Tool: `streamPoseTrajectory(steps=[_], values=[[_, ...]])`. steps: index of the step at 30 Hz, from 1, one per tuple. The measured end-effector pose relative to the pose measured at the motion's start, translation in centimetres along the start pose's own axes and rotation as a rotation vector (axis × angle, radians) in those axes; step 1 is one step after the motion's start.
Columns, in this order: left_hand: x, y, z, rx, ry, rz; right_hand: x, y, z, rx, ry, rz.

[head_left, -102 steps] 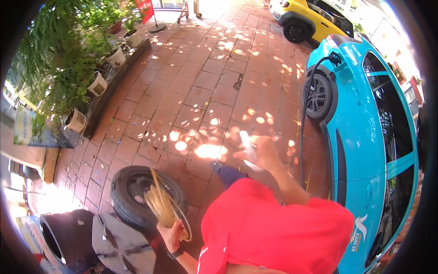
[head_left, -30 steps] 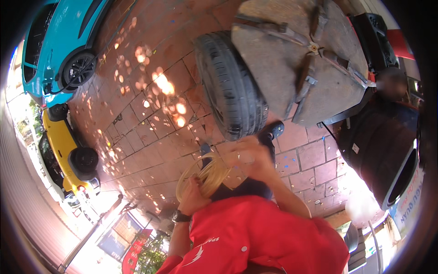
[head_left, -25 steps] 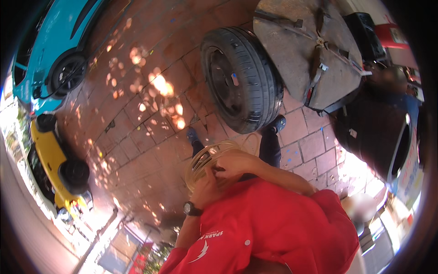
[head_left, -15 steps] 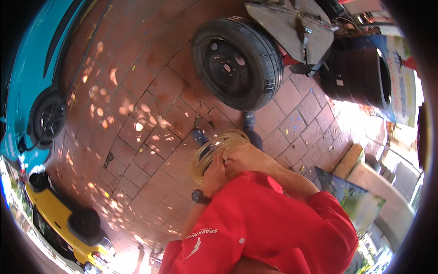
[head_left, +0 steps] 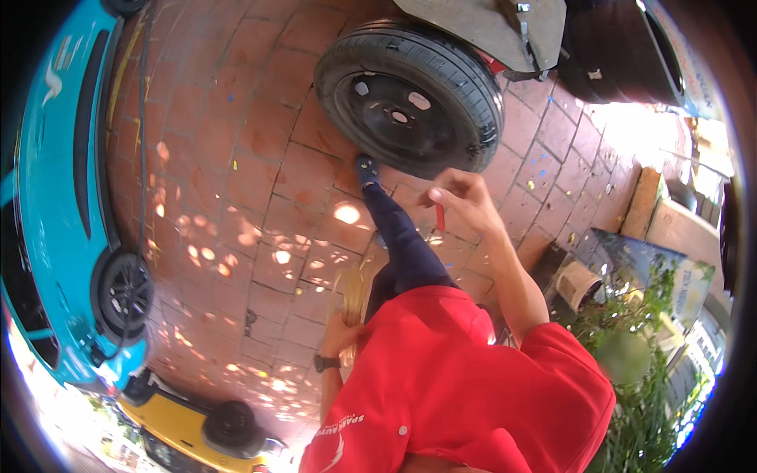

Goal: The person retrieves a coiled hose and spray bottle, then sprays liquid onto a tire's bead. The tire is placed onto a tire mounting machine, and the person repeatedly rotates and presses the tire while spraying the bead to seat it onto the rim.

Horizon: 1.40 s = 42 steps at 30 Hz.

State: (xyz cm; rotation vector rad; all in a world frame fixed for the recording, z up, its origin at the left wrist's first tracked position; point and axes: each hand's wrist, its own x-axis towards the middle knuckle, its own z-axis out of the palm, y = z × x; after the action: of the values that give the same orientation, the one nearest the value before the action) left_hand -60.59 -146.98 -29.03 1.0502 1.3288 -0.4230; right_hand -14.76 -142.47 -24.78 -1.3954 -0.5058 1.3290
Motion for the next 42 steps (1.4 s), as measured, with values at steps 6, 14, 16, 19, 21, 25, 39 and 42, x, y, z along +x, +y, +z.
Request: streamPoseTrajectory(steps=[6, 14, 16, 19, 21, 25, 39, 42], values=[[3.8, -3.7, -10.4, -0.317, 0.412, -0.115, 22.7, 14.9, 7.6, 0.518, 0.359, 0.318], [5.7, -5.3, -18.3, -0.226, 0.449, -0.29, 44.1, 24.6, 9.6, 0.692, 0.899, 0.403], [7.8, -5.6, -21.6, -0.071, 0.335, -0.194, 45.3, 25.3, 9.3, 0.794, 0.916, 0.308], [8.5, -6.0, -26.7, 0.021, 0.277, -0.285, 45.8, 26.2, 8.6, 0.896, 0.955, 0.211], [9.6, -5.5, -29.4, 0.081, 0.256, -0.144, 45.8, 26.7, 7.9, 0.594, 0.926, 0.249], [11.5, -2.9, -33.1, 0.124, 0.197, -0.193, 45.7, 26.5, 7.6, -0.153, 1.112, 0.287], [21.0, 8.4, -31.3, -0.279, 0.228, 0.058, 44.2, 25.0, 8.8, -0.154, 1.03, 0.297], [20.3, 9.5, -29.8, -0.195, 0.118, 0.003, 45.3, 26.4, 8.5, 0.0, 1.204, 0.36]])
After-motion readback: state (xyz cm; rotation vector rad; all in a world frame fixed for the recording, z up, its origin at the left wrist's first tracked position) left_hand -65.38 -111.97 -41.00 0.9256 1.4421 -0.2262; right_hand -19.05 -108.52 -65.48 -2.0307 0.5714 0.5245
